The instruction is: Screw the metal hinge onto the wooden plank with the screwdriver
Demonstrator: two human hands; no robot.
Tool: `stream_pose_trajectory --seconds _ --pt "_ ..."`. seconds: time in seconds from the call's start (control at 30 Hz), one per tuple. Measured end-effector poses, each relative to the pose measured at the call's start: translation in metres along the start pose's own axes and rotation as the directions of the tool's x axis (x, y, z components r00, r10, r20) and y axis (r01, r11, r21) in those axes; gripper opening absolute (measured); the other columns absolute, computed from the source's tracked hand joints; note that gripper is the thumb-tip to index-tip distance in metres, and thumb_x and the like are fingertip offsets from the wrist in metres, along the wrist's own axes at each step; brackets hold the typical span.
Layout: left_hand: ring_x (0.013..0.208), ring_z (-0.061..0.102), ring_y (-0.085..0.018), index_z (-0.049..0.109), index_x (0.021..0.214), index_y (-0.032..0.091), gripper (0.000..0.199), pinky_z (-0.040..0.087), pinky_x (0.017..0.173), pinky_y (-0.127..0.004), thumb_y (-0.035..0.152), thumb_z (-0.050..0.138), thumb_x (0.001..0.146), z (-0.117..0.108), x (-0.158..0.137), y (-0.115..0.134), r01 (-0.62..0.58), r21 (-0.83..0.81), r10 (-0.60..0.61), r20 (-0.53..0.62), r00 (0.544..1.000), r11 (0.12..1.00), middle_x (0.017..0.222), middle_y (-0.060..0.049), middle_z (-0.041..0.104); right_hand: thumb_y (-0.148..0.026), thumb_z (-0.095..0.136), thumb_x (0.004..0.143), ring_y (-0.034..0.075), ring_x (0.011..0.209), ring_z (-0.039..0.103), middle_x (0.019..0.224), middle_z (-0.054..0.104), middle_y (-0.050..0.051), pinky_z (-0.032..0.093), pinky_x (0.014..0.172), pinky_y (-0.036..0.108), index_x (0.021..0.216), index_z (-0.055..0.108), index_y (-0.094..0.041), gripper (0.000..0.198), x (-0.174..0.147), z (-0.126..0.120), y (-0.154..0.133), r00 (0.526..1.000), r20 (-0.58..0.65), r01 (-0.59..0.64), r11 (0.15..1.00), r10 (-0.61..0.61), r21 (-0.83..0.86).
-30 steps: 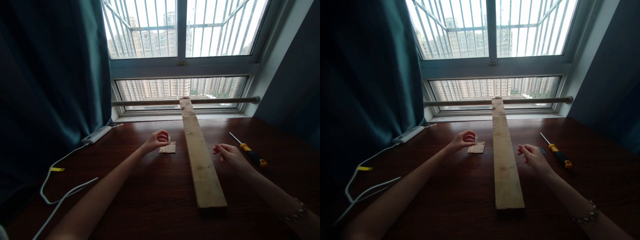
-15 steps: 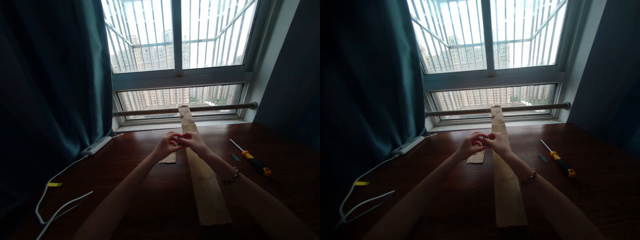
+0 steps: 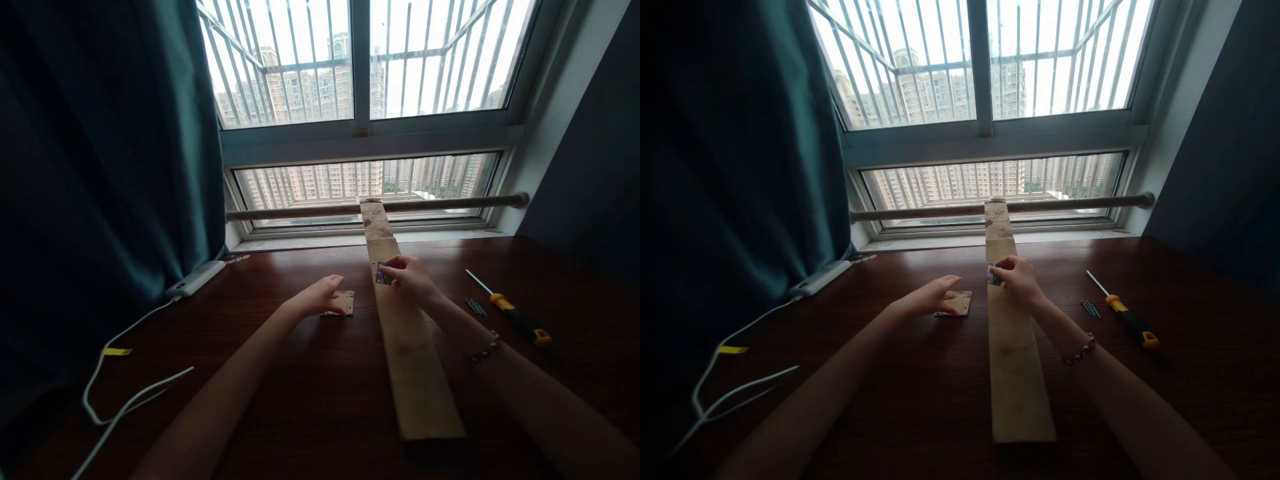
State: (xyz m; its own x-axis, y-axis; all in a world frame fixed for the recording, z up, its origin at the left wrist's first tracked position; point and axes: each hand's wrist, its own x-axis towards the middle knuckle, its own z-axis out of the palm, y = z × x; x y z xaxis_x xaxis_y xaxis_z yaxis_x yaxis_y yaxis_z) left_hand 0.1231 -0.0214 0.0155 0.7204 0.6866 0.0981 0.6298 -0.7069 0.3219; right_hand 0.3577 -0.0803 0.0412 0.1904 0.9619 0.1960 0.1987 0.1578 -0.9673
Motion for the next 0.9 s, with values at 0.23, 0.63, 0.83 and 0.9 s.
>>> stream_pose_trajectory --seconds 0.23,0.63,0.83,0.9 --pt "0.105 0.054 -0.027 0.055 0.115 0.014 0.073 0.041 0.09 -0.034 0.05 0.073 0.054 0.016 0.003 -0.018 0.015 -0.084 -0.012 0.034 0.999 0.996 0.114 -0.013 0.057 -0.034 0.069 0.06 0.017 0.063 0.061 0.065 0.067 0.004 0.045 0.053 0.024 0.069 0.065 -0.015 0.021 0.015 -0.014 0.021 0.966 -0.256 0.025 0.998 -0.04 -0.061" --pt "0.092 0.057 -0.024 0.058 0.111 0.013 0.067 0.045 0.081 -0.032 0.046 0.073 0.054 0.018 0.003 -0.017 -0.02 -0.153 0.016 -0.028 0.999 0.988 0.104 -0.011 0.059 -0.029 0.073 0.049 0.012 0.051 0.054 0.06 0.062 0.0 0.04 0.042 0.021 0.064 0.059 -0.016 0.025 0.017 -0.016 0.026 0.967 -0.168 -0.109 0.903 0.194 0.415" --pt "0.092 0.056 -0.024 0.059 0.11 0.015 0.066 0.045 0.081 -0.032 0.048 0.072 0.054 0.018 0.002 -0.018 -0.017 -0.162 0.012 -0.031 0.999 0.987 0.103 -0.01 0.059 -0.027 0.072 0.051 0.011 0.047 0.053 0.057 0.06 -0.001 0.04 0.042 0.021 0.063 0.059 -0.015 0.022 0.018 -0.017 0.022 0.966 -0.171 -0.123 0.926 0.194 0.357" --pt "0.093 0.056 -0.024 0.057 0.112 0.014 0.068 0.045 0.082 -0.033 0.048 0.072 0.055 0.018 0.002 -0.017 -0.02 -0.148 0.016 -0.026 1.0 0.989 0.103 -0.01 0.059 -0.028 0.071 0.052 0.011 0.046 0.053 0.055 0.06 0.0 0.041 0.042 0.022 0.061 0.058 -0.015 0.021 0.016 -0.018 0.019 0.96 -0.201 -0.12 0.936 0.193 0.33"
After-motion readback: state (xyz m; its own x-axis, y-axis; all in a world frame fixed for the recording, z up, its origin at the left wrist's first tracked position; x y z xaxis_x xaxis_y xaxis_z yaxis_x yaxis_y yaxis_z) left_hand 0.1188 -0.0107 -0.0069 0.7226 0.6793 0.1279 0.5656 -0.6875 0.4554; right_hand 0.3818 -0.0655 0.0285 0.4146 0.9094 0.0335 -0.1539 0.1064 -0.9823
